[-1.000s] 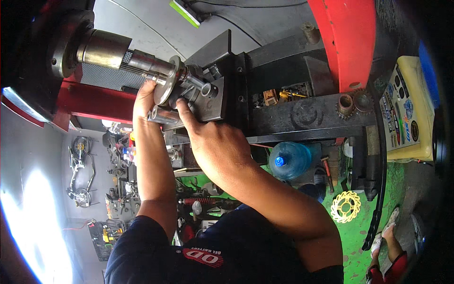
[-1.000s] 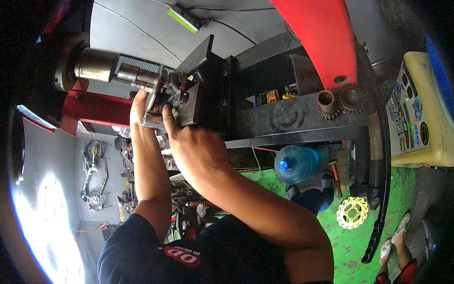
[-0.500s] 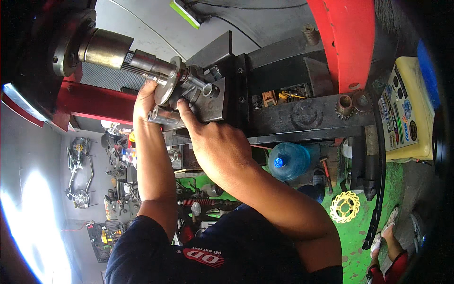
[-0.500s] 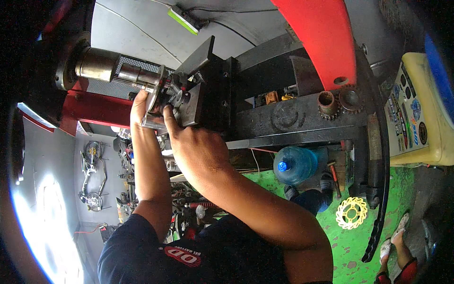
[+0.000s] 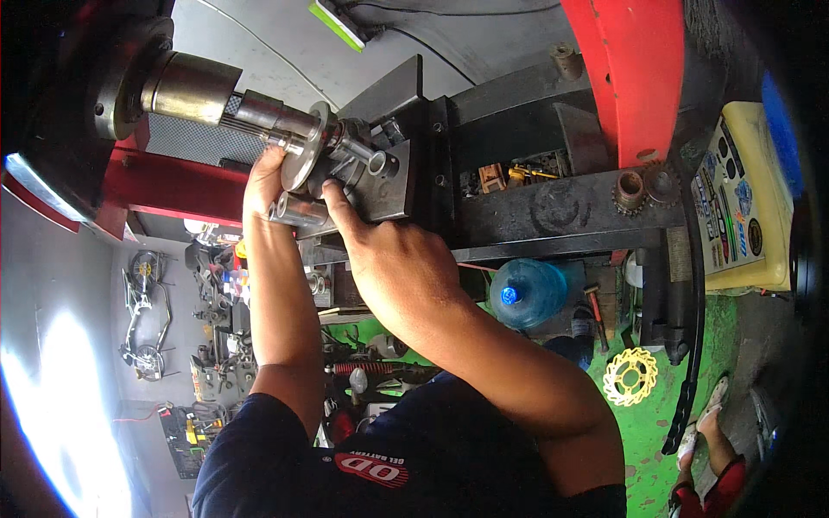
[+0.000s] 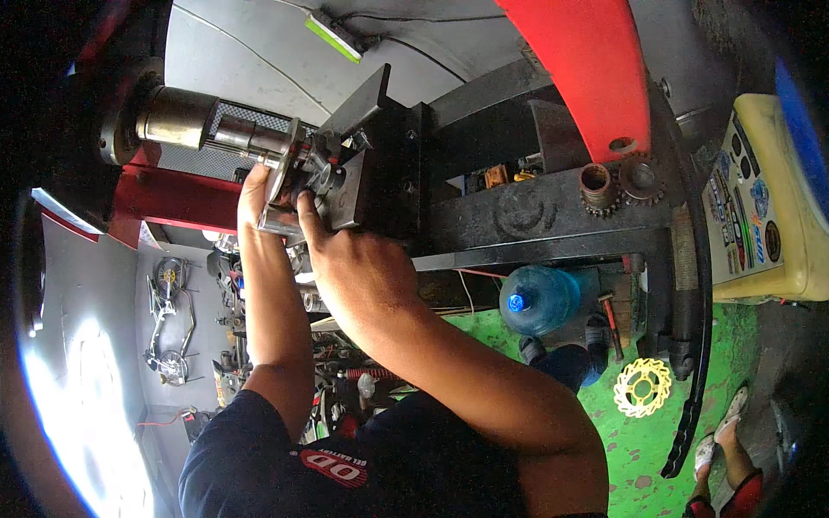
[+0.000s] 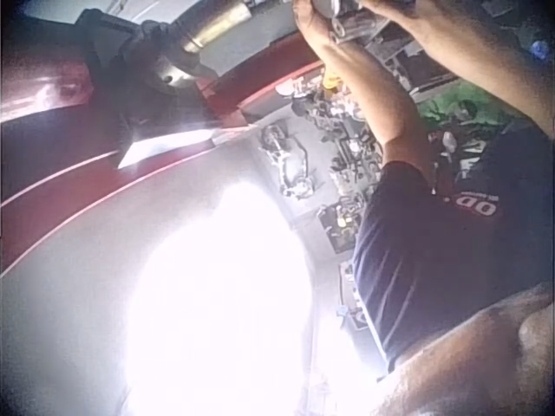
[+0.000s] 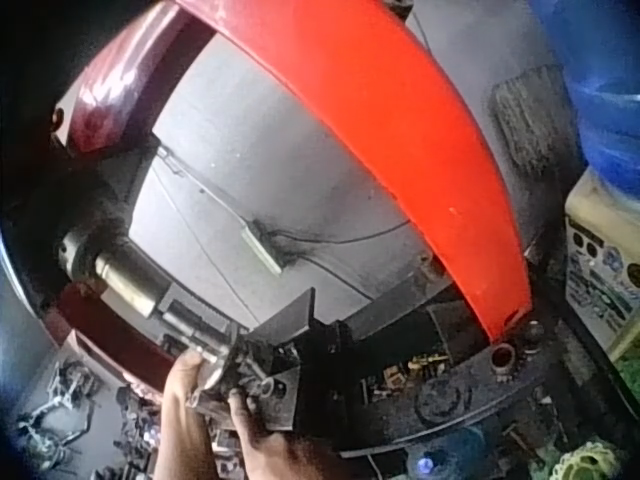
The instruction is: Assembling a motorcycle crankshaft using a hydraulic press.
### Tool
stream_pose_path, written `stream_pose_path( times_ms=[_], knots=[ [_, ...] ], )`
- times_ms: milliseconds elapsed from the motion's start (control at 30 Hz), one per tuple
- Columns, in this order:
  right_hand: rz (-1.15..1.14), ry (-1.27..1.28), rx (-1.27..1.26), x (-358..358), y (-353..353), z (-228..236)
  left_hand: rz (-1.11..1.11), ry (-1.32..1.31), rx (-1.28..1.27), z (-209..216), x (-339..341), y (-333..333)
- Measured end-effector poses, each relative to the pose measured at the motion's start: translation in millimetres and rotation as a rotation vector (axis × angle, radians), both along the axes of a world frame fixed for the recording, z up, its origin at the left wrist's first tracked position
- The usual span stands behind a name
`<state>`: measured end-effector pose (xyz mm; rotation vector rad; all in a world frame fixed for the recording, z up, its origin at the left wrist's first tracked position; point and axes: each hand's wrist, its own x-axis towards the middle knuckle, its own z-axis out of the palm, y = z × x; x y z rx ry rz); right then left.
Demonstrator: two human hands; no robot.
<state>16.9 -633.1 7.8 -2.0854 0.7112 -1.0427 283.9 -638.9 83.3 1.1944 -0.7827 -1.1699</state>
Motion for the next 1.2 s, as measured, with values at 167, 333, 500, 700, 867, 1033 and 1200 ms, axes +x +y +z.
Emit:
stream_pose_path(
  times_ms=[167, 333, 500, 700, 867, 1033, 1200],
  knots=[
    [0.003, 0.005, -0.005, 0.0, -1.1, -0.4, 0.003, 0.009, 0.023, 1.1, -1.1, 0.8],
    [0.036, -0.056, 0.042, -3.1, 1.2, -3.3, -0.011, 0.014, -0.005, 1.0, -2.7, -0.8],
    [0.169, -0.052, -0.084, -6.0, 15.8, -9.3, -0.034, 0.015, -0.051, -0.7, 1.1, -4.1],
    [0.314, -0.231, 0.195, 16.0, 33.7, -17.0, -0.109, 0.09, 0.027, 5.4, 3.9, -0.9],
    [0.35, -0.339, 0.289, 40.0, 36.1, -23.4, -0.091, 0.137, 0.05, 3.7, -1.2, -1.2],
    [0.348, -0.392, 0.316, 50.1, 36.8, -25.5, 0.061, -0.077, 0.012, 4.5, 3.1, 2.6],
    [0.37, -0.437, 0.344, 52.5, 36.9, -24.9, -0.082, 0.027, 0.029, 5.4, 28.4, 0.4]
  ],
)
